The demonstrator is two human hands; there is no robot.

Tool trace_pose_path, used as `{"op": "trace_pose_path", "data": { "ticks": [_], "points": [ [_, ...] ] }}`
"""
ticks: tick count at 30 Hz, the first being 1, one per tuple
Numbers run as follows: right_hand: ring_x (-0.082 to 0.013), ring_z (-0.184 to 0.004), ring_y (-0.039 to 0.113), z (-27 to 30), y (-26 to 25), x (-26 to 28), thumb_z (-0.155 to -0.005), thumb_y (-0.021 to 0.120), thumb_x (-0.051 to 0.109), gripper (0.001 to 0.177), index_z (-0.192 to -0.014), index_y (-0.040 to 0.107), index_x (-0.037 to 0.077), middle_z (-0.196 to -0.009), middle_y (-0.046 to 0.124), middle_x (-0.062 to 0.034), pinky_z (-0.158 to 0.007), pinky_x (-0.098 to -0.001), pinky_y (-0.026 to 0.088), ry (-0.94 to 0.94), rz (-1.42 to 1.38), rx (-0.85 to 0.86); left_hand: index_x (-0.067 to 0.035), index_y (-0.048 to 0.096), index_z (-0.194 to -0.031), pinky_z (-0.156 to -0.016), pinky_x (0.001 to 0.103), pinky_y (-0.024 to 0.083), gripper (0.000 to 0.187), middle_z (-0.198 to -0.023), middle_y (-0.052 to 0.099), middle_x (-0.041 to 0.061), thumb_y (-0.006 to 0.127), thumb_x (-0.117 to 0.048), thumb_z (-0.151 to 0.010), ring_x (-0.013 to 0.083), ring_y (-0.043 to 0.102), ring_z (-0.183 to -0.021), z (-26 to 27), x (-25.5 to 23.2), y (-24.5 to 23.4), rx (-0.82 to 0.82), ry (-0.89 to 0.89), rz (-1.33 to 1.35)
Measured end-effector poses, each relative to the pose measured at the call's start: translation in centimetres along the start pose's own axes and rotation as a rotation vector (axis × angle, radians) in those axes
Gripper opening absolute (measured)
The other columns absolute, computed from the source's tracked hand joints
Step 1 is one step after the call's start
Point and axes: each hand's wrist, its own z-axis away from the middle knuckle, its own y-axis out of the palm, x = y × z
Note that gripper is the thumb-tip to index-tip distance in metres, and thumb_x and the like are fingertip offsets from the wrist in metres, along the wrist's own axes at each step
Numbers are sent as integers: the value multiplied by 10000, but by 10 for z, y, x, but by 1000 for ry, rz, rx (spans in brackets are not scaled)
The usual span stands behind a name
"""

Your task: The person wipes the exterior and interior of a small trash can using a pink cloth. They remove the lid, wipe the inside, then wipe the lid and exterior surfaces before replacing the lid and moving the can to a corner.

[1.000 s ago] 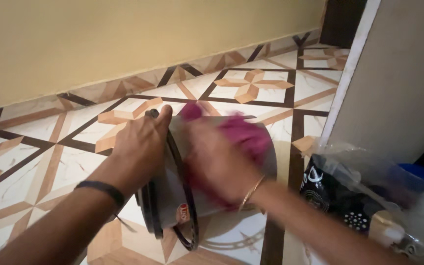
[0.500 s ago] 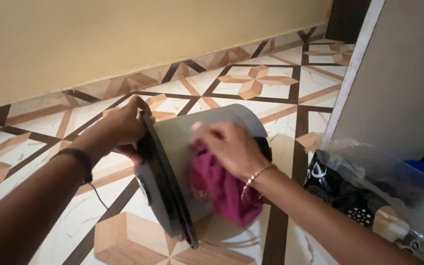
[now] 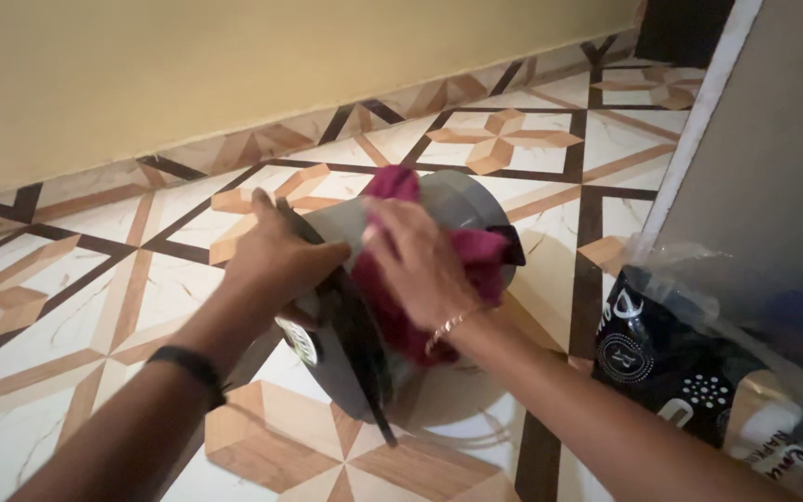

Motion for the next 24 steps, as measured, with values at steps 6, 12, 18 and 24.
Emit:
{"op": "trace_pose_path", "data": {
  "ticks": [6,12,18,24],
  "points": [
    [-322,-1489,369,12,-36,-32,-908,491,140,651,-1538,415,-7,-1590,426,-198,-1244,-441,250,-243,173,205,-124,237,-1581,-553,415,618,1078,-1160,706,214,847,-207,-697,350,791,-789,-6,7,5,-29,45,-74],
    [-317,-1499,418,13,13,-21,-936,473,80,554,-1484,514,12,-1545,514,-182,-1290,-409,291,-50,70,-70,-29,487,-1375,-590,401,611,797,-1072,734,220,872,-220,-705,337,769,-798,-16,4,8,-81,118,-119],
    [-365,-1236,608,-9,-8,-17,-838,516,69,437,-1247,651,-7,-1294,659,-204,-1106,-456,458,-182,180,7,10,625,-1215,-594,389,617,598,-1028,760,211,868,-247,-732,314,799,-766,-34,13,-2,4,54,-224],
    [-378,-1125,641,-46,-13,27,-959,518,97,220,-1065,699,31,-1124,711,-206,-1018,-485,516,28,479,140,34,686,-1096,-609,407,628,477,-973,766,221,866,-215,-732,315,788,-750,-55,17,-1,18,90,-185]
  ]
}}
